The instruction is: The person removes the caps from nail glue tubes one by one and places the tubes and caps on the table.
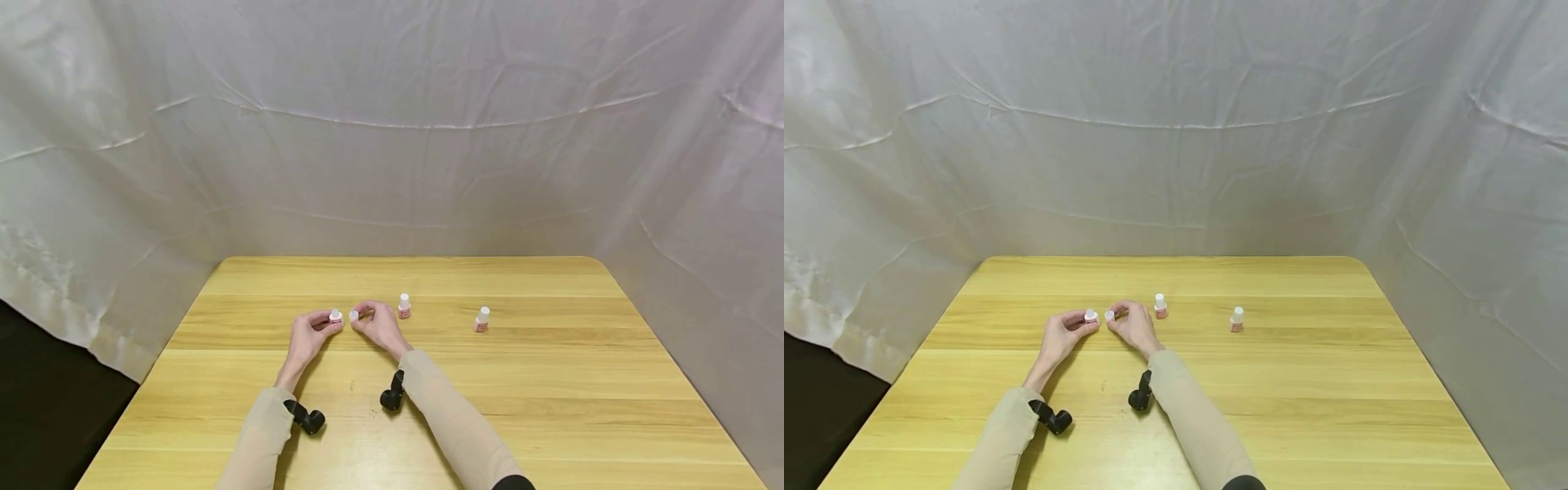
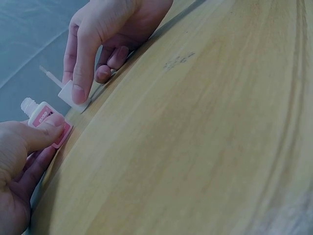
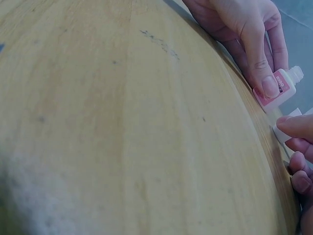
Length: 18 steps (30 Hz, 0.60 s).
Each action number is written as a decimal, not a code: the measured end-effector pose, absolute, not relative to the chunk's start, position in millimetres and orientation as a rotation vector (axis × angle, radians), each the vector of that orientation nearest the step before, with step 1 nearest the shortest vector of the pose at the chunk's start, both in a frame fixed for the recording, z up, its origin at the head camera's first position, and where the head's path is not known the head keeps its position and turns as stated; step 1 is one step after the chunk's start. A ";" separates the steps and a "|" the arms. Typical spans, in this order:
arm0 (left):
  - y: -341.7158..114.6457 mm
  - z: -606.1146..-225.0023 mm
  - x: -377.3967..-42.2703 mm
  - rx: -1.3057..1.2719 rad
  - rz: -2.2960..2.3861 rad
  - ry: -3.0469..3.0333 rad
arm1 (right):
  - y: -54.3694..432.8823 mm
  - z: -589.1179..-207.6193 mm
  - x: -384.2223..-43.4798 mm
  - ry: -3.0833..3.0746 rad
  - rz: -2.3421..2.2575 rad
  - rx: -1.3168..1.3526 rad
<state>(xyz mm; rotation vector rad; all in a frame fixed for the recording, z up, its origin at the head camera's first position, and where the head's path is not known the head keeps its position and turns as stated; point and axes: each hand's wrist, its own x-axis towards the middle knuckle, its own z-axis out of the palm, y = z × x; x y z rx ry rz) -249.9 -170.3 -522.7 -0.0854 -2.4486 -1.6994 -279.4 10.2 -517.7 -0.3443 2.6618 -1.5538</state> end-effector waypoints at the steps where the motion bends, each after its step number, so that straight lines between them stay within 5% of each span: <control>1: -170.3 -522.7 -249.9 -0.086 -1.696 -2.450 | 10.2 -517.7 -279.3 2.662 -1.554 -0.345; 18: -171.4 -522.7 -250.4 -0.076 -1.705 -2.454 | 10.4 -517.8 -280.6 2.655 -1.548 -0.358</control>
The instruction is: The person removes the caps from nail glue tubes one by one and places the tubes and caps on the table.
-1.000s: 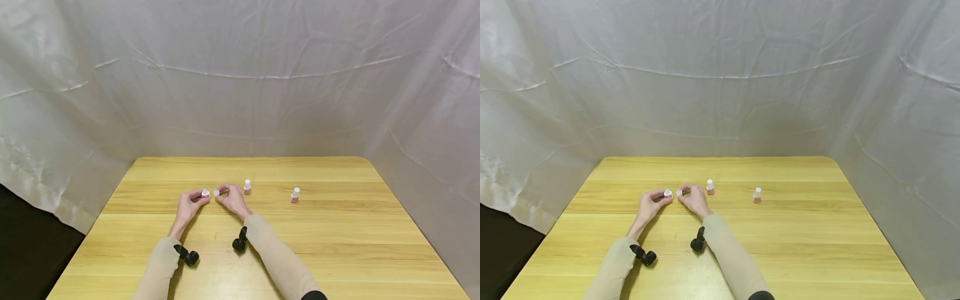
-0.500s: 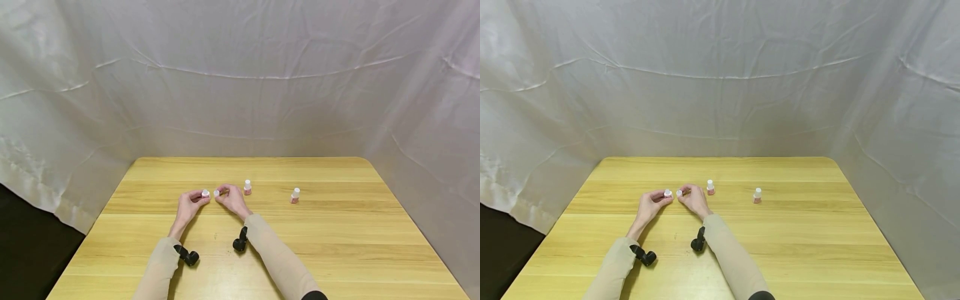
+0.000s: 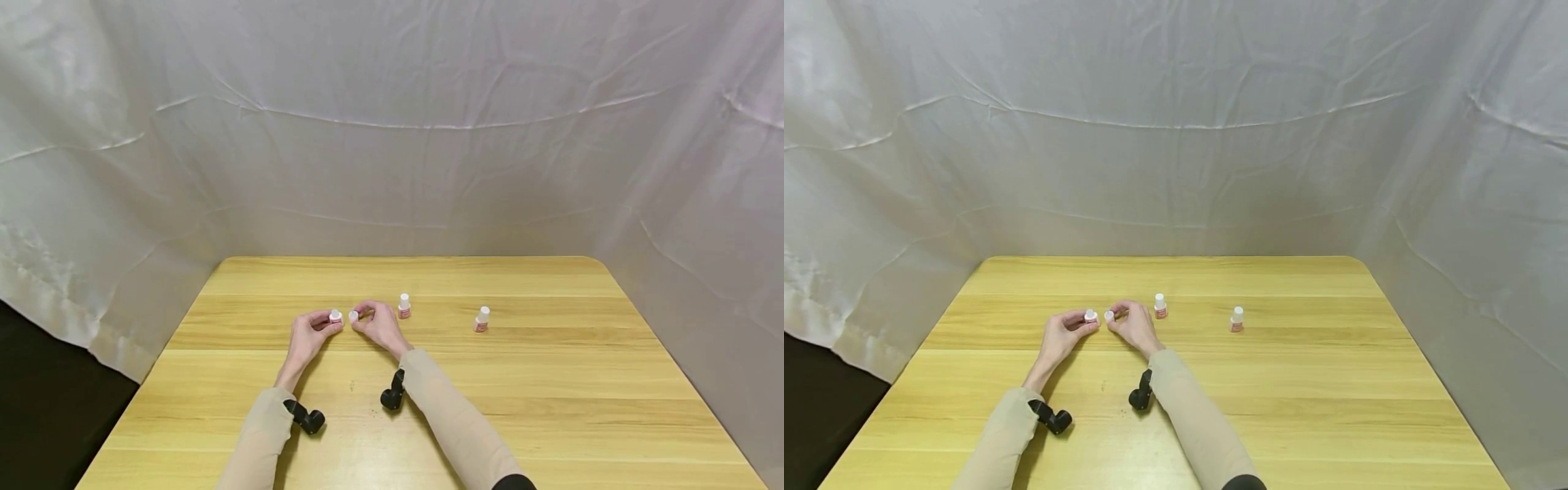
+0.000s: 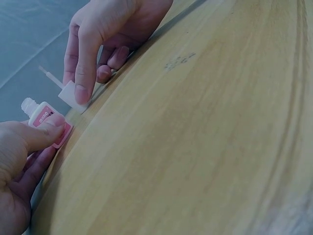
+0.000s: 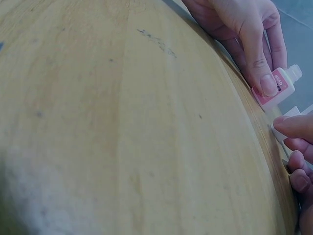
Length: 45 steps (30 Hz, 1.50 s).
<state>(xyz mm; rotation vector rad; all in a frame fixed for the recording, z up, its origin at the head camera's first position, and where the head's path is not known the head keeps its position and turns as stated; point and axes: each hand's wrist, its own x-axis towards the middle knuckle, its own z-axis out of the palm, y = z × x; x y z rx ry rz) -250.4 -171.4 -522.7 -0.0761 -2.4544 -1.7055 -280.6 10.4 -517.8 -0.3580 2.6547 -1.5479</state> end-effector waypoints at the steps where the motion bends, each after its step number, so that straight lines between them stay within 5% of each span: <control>1: -171.4 -522.6 -250.5 -0.078 -1.708 -2.455 | 10.4 -517.7 -280.6 2.654 -1.545 -0.358; 45: -161.1 -490.3 -218.4 0.037 -1.430 -2.388 | 51.9 -505.8 -243.6 2.332 -1.727 -0.561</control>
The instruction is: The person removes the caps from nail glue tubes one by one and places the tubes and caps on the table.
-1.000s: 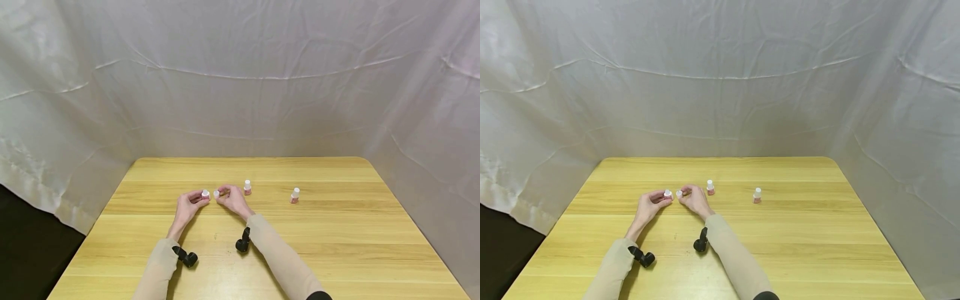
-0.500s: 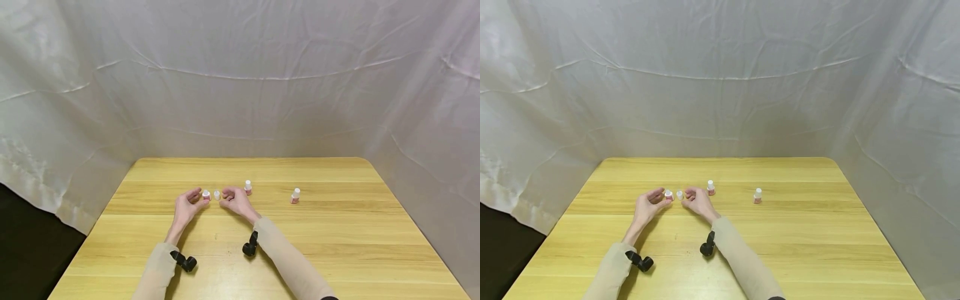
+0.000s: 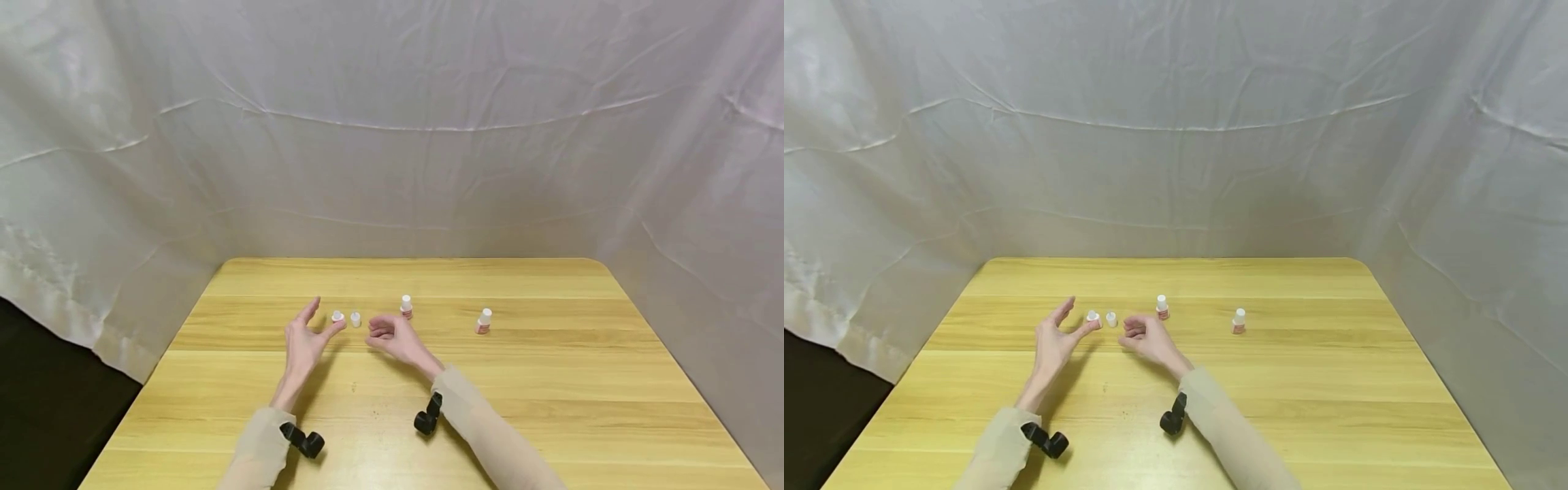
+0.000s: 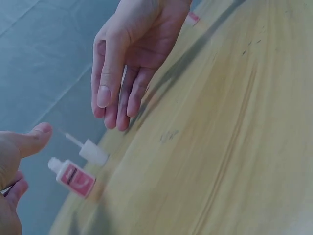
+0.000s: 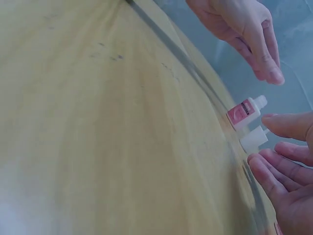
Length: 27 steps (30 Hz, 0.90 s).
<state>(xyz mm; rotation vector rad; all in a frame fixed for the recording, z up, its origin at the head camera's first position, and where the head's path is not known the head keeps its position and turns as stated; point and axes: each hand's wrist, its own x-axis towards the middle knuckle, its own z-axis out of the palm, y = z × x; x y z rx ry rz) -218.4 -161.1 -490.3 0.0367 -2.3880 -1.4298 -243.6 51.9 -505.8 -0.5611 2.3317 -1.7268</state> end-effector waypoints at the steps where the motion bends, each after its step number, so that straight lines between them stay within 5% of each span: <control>1: -159.4 -488.9 -216.5 0.030 -1.419 -2.380 | 54.4 -505.7 -241.2 2.322 -1.731 -0.567; 27: -102.0 -485.9 -182.5 -0.416 -1.269 -2.173 | 142.1 -511.4 -202.6 2.379 -1.809 -0.450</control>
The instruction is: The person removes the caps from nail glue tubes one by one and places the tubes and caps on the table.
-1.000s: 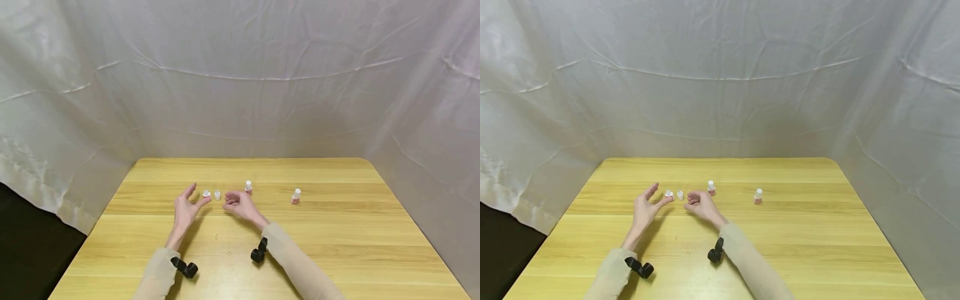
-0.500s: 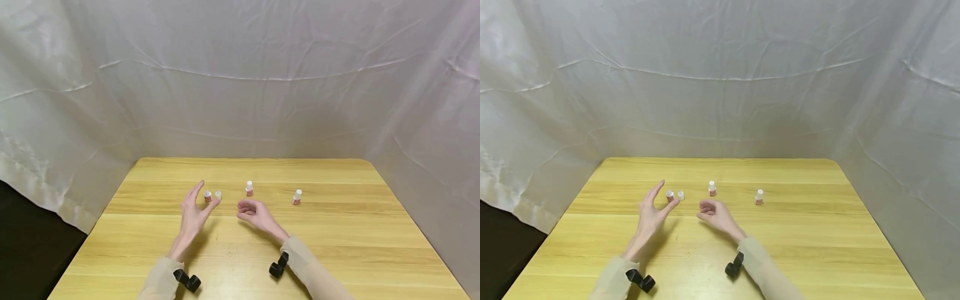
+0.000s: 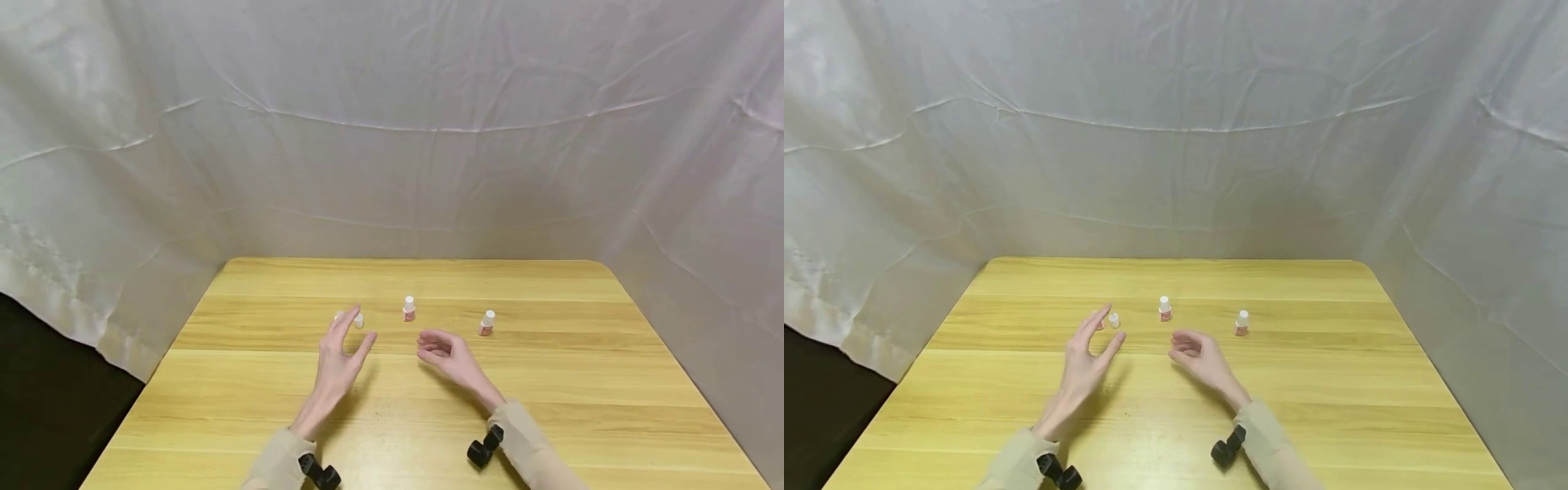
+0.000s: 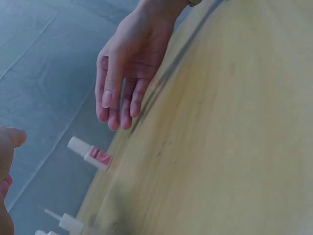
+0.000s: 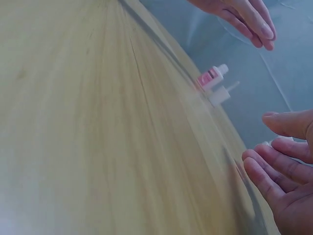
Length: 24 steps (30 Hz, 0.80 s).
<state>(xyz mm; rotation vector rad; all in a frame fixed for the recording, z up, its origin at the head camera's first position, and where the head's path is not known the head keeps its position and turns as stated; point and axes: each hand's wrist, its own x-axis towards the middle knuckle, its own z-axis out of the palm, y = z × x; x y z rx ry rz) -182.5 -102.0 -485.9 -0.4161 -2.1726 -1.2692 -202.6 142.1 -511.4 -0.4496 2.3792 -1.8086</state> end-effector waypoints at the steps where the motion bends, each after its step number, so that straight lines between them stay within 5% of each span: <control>1: -99.5 -487.0 -182.0 -0.430 -1.263 -2.161 | 144.6 -511.7 -202.0 2.385 -1.811 -0.442; 24: -60.6 -504.1 -188.5 -0.454 -1.541 -2.371 | 176.6 -514.6 -200.4 2.418 -1.828 -0.434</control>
